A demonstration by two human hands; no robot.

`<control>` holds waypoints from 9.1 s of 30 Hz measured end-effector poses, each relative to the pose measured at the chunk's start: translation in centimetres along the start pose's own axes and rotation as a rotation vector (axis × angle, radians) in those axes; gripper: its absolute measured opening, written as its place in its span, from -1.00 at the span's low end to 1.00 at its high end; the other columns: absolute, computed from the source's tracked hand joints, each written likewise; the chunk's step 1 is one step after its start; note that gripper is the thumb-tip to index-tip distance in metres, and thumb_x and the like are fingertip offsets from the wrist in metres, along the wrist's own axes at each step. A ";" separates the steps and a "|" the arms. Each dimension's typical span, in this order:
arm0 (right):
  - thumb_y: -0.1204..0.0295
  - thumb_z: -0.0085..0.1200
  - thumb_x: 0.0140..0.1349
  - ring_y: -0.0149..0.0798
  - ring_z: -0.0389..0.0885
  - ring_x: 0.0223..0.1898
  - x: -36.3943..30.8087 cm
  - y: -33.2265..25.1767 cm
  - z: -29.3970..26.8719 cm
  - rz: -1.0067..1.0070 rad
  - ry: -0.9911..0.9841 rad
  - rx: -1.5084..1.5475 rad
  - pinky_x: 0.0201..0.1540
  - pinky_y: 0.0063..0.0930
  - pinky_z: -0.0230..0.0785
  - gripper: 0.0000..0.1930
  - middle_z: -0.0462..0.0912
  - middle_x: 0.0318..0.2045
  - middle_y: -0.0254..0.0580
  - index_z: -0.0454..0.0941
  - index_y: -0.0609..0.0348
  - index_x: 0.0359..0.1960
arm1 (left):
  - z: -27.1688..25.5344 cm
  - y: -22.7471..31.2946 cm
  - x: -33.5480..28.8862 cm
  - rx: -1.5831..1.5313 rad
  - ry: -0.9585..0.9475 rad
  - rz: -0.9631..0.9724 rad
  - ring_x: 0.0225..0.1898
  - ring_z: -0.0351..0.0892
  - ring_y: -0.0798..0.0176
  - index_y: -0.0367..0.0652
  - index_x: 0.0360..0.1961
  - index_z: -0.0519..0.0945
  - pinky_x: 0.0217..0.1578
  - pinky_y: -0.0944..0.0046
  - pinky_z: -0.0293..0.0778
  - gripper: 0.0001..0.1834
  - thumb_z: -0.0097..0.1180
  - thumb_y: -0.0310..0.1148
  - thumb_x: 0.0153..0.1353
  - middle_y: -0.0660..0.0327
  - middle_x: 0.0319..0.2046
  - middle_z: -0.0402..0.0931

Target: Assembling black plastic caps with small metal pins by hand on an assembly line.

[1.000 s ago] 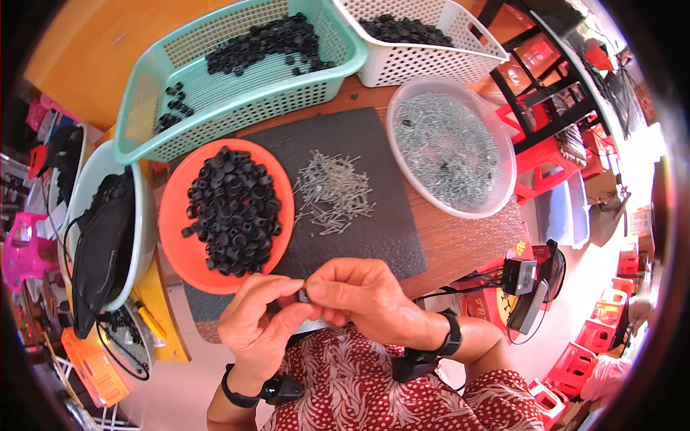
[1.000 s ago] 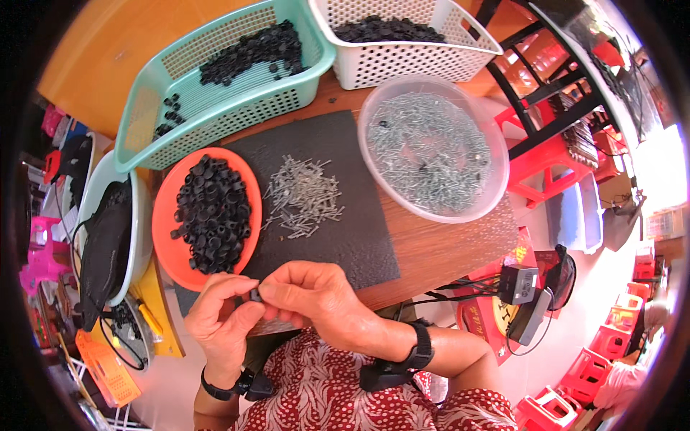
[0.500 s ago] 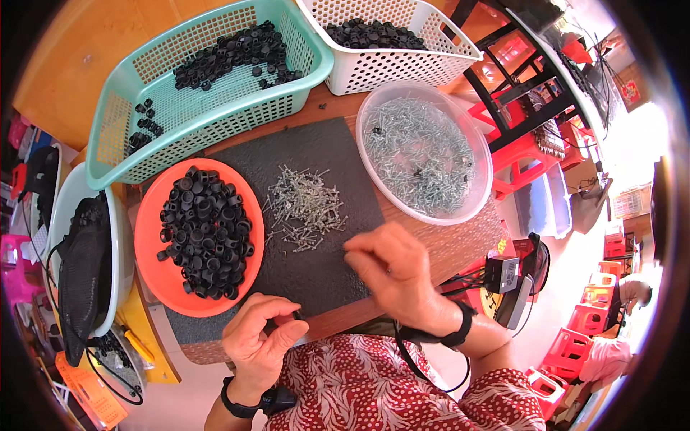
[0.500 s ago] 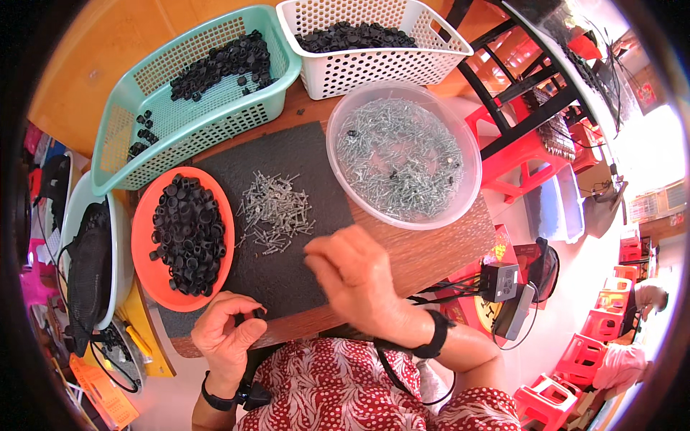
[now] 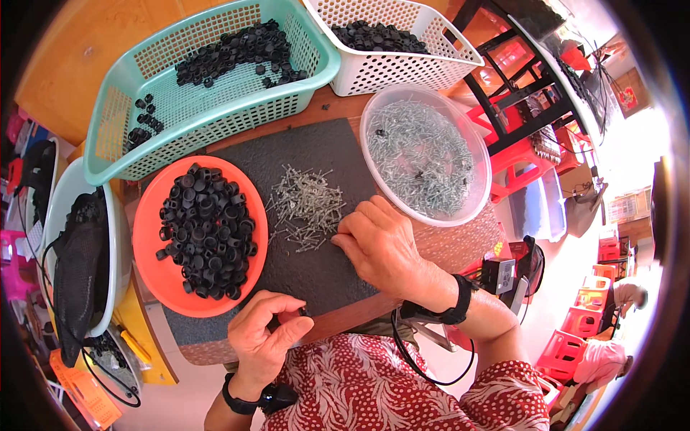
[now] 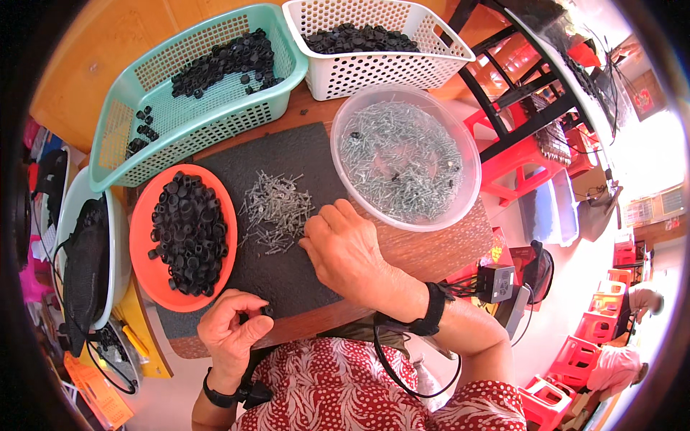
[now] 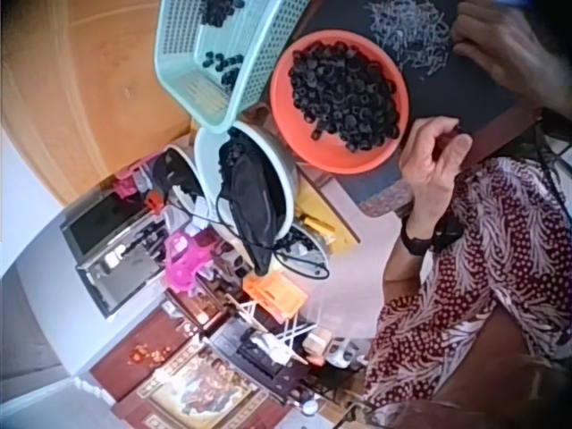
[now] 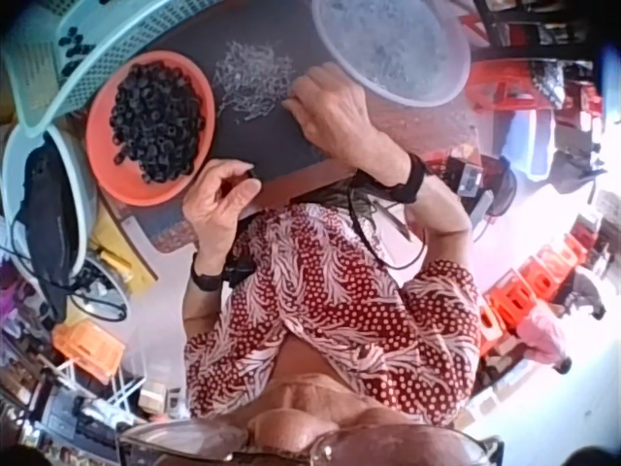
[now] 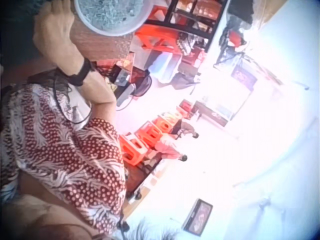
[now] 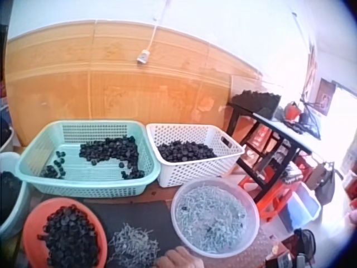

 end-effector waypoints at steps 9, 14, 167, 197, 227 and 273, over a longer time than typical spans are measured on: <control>0.61 0.12 -0.11 -0.04 0.37 -0.46 -0.6 -0.2 -0.4 0.018 -0.003 0.161 -0.43 -0.23 0.25 -0.85 0.39 -0.56 -0.14 0.36 0.21 -0.57 | -0.1 -0.2 0.1 -0.017 -0.011 -0.004 -0.51 0.35 0.46 -0.32 -0.41 0.58 -0.52 0.48 0.21 -0.68 0.37 -0.28 -0.06 0.28 -0.53 0.44; 0.66 0.09 -0.12 -0.03 0.36 -0.46 -1.0 -0.6 -0.4 0.018 -0.009 0.195 -0.43 -0.22 0.24 -0.84 0.39 -0.55 -0.12 0.34 0.22 -0.55 | 0.0 -0.3 0.2 -0.034 -0.033 -0.035 -0.49 0.36 0.43 -0.34 -0.40 0.57 -0.48 0.46 0.26 -0.68 0.37 -0.31 -0.05 0.26 -0.50 0.44; 0.62 0.20 -0.10 -0.05 0.48 -0.43 0.8 -9.4 1.7 -0.138 -0.161 0.687 -0.37 -0.27 0.36 -0.74 0.54 -0.41 -0.11 0.50 0.28 -0.30 | -4.4 -1.1 -2.1 -0.769 0.266 -0.117 -0.31 0.57 0.29 -0.35 -0.20 0.41 -0.25 0.33 0.57 -0.70 0.23 -0.49 0.08 0.01 -0.27 0.54; 0.67 0.14 0.02 -0.33 0.47 -0.47 -1.5 -6.9 0.8 0.106 -0.009 0.798 -0.44 -0.50 0.32 -0.71 0.52 -0.48 -0.18 0.54 0.34 -0.16 | -1.2 -0.8 -1.2 -0.753 0.169 -0.189 -0.33 0.49 0.25 -0.33 -0.24 0.40 -0.46 0.34 0.53 -0.62 0.29 -0.34 0.04 0.07 -0.34 0.48; 0.40 0.07 0.23 -0.52 0.49 -0.42 -3.8 -4.7 5.2 0.775 -0.356 1.856 -0.41 -0.73 0.28 -0.72 0.59 -0.40 -0.23 0.49 0.37 -0.12 | -1.1 0.3 -0.9 -0.537 0.098 -0.068 -0.32 0.49 0.42 -0.35 -0.19 0.50 -0.29 0.46 0.44 -0.69 0.25 -0.66 0.01 0.20 -0.29 0.48; 0.58 0.05 0.21 -0.60 0.44 -0.41 -4.0 -4.8 4.6 0.762 -0.250 1.447 -0.36 -0.72 0.32 -0.76 0.59 -0.37 -0.37 0.56 0.27 -0.07 | -1.5 0.2 -0.8 -0.159 0.178 -0.121 -0.54 0.38 0.53 -0.28 -0.37 0.53 -0.54 0.53 0.31 -0.76 0.35 -0.50 -0.05 0.30 -0.50 0.48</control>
Point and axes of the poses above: each hand's wrist, its own x-axis towards the middle knuckle, its own z-axis out of the palm, y = z × x, the point moved 6 cm from there along x, towards the middle knuckle
